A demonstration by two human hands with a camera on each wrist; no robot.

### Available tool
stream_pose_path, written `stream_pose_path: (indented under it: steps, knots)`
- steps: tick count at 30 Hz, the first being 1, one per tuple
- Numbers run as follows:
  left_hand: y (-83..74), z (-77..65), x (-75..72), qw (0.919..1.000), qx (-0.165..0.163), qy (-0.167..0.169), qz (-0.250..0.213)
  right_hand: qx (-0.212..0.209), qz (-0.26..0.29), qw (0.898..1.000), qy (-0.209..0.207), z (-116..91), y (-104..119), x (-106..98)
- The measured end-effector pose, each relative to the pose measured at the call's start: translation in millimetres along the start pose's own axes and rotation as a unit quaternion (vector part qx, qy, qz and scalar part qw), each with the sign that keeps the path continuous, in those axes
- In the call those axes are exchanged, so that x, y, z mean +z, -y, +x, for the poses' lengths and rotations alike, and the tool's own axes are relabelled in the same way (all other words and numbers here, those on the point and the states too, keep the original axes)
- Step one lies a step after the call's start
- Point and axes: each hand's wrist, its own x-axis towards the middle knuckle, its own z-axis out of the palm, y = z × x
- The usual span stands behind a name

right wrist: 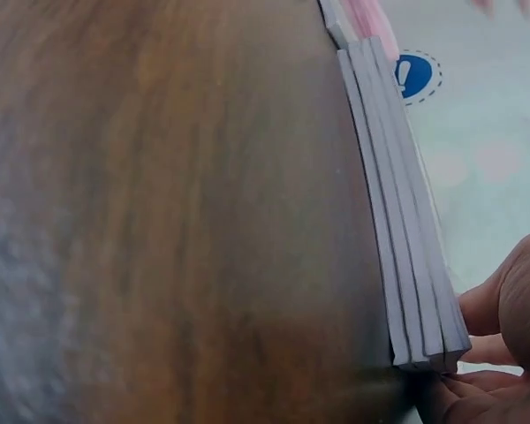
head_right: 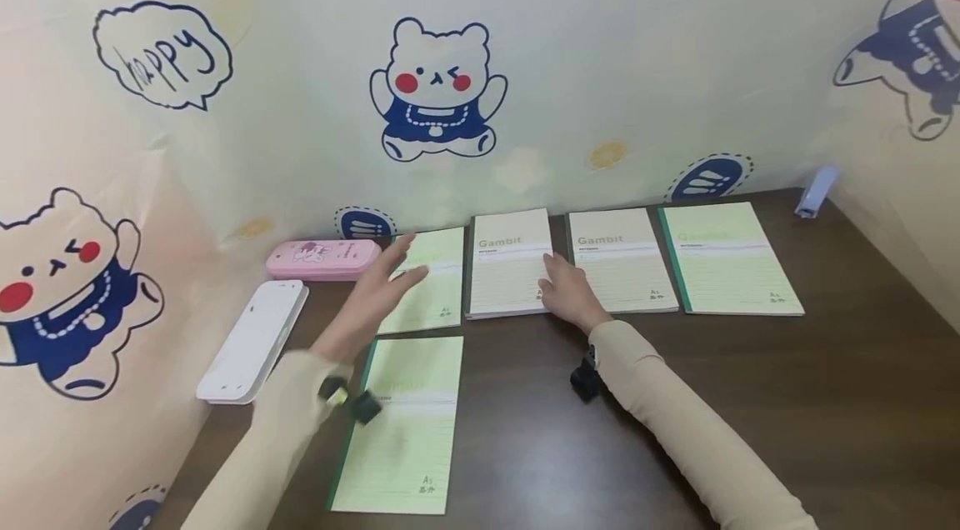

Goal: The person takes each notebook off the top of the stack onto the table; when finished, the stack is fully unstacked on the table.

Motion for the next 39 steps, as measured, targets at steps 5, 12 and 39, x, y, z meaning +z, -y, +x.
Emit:
stream_pose_path:
  steps: [5, 12, 39]
  knots:
    - [2.1, 58.6, 38.0, 0.9936, -0.026, 0.070, 0.085, 0.008, 0.004, 1.000, 0.000, -0.2, 3.2, 4.7]
    - [22.9, 90.6, 78.3, 0.9946, -0.050, 0.080, 0.043, 0.009, -0.008, 1.000, -0.011, 2.3, 4.0, 1.1]
    - [49.4, 89.9, 92.8, 0.9977, -0.029, 0.055, 0.026, 0.068, 0.034, 0.995, -0.064, 8.6, 8.7, -11.1]
